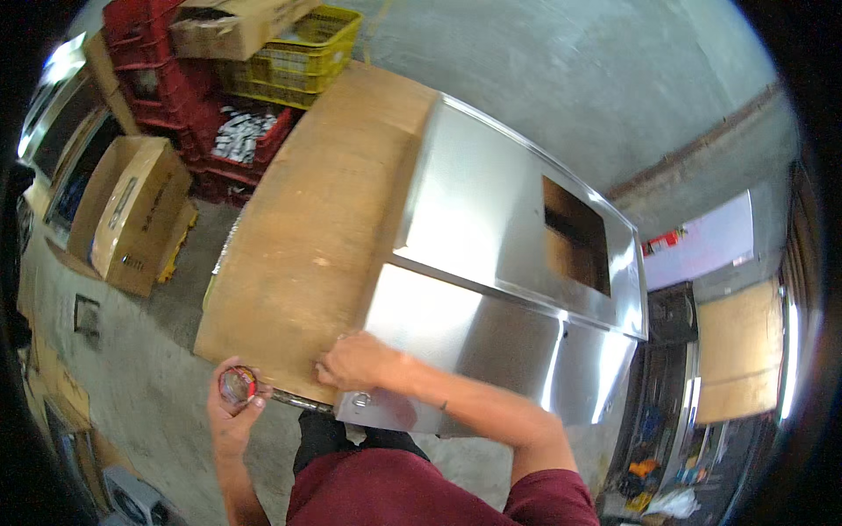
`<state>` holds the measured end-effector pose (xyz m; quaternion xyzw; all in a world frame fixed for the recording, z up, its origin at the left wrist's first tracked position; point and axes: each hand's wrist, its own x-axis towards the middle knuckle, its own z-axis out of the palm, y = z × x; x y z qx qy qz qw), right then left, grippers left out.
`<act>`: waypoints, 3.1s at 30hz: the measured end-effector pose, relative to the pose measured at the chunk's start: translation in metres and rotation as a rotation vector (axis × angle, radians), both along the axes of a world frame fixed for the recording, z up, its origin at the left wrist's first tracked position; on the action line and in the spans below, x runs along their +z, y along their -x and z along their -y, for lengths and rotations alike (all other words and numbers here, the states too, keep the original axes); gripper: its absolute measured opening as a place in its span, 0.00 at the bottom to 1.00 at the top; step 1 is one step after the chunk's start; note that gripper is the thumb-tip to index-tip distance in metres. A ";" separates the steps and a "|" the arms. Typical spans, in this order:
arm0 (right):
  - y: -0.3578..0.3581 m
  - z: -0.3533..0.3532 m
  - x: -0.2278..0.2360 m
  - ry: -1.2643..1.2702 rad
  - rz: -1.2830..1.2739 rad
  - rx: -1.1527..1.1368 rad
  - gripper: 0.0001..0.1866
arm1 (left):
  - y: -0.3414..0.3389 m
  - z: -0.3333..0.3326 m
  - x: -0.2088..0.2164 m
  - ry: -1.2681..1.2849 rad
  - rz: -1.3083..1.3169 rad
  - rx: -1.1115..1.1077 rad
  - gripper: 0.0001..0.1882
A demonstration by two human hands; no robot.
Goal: The person applies a viscous substance from a small container onto the seams of a stainless steel appliance using a small stick. They move along the edges and corners, spreading the material into the joints while holding the container in the other hand.
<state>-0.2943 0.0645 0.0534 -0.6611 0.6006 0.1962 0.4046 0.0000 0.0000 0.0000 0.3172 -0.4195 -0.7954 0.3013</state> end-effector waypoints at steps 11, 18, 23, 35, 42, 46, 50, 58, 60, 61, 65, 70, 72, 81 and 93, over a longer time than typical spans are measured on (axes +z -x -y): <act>0.134 -0.206 0.024 1.238 -0.327 -0.283 0.31 | 0.089 -0.104 0.124 0.252 0.008 -0.231 0.45; 0.163 -0.362 0.109 1.153 -0.449 -0.452 0.30 | 0.130 -0.171 0.242 0.265 0.044 -0.442 0.47; 0.227 -0.458 0.161 1.119 -0.448 -0.453 0.30 | 0.170 -0.260 0.302 0.236 0.110 -0.450 0.49; 0.351 -0.712 0.189 1.006 -0.481 -1.571 0.28 | 0.313 -0.415 0.357 0.095 0.124 -0.719 0.46; 0.325 -0.644 0.166 1.347 -0.422 -1.724 0.46 | 0.369 -0.465 0.350 0.123 0.254 -0.753 0.45; 0.369 -0.643 0.178 1.303 -0.211 -1.757 0.59 | 0.391 -0.488 0.351 0.150 0.219 -0.749 0.47; 0.427 -0.679 0.147 1.652 0.498 -1.906 0.42 | 0.403 -0.502 0.347 0.142 0.215 -0.888 0.45; 0.419 -0.653 0.144 1.399 0.814 -1.827 0.35 | 0.432 -0.535 0.340 0.138 0.256 -0.938 0.45; 0.423 -0.650 0.139 1.404 0.869 -1.715 0.36 | 0.439 -0.541 0.341 0.134 0.262 -0.953 0.45; 0.428 -0.648 0.130 1.385 0.883 -1.668 0.36 | 0.440 -0.543 0.342 0.133 0.263 -0.960 0.45; 0.434 -0.649 0.115 1.201 0.756 -1.600 0.35 | 0.440 -0.546 0.342 0.127 0.229 -0.946 0.45; 0.434 -0.650 0.114 1.200 0.689 -1.647 0.36 | 0.449 -0.544 0.342 0.104 0.277 -0.955 0.46; 0.423 -0.650 0.125 1.324 0.806 -1.577 0.35 | 0.446 -0.542 0.342 0.113 0.261 -0.970 0.45; 0.404 -0.681 0.155 1.306 0.253 -1.739 0.31 | 0.402 -0.526 0.335 0.041 0.181 -0.966 0.43; 0.195 -0.470 0.391 0.859 -0.012 -0.861 0.24 | 0.255 -0.421 0.332 -0.105 0.037 -0.493 0.39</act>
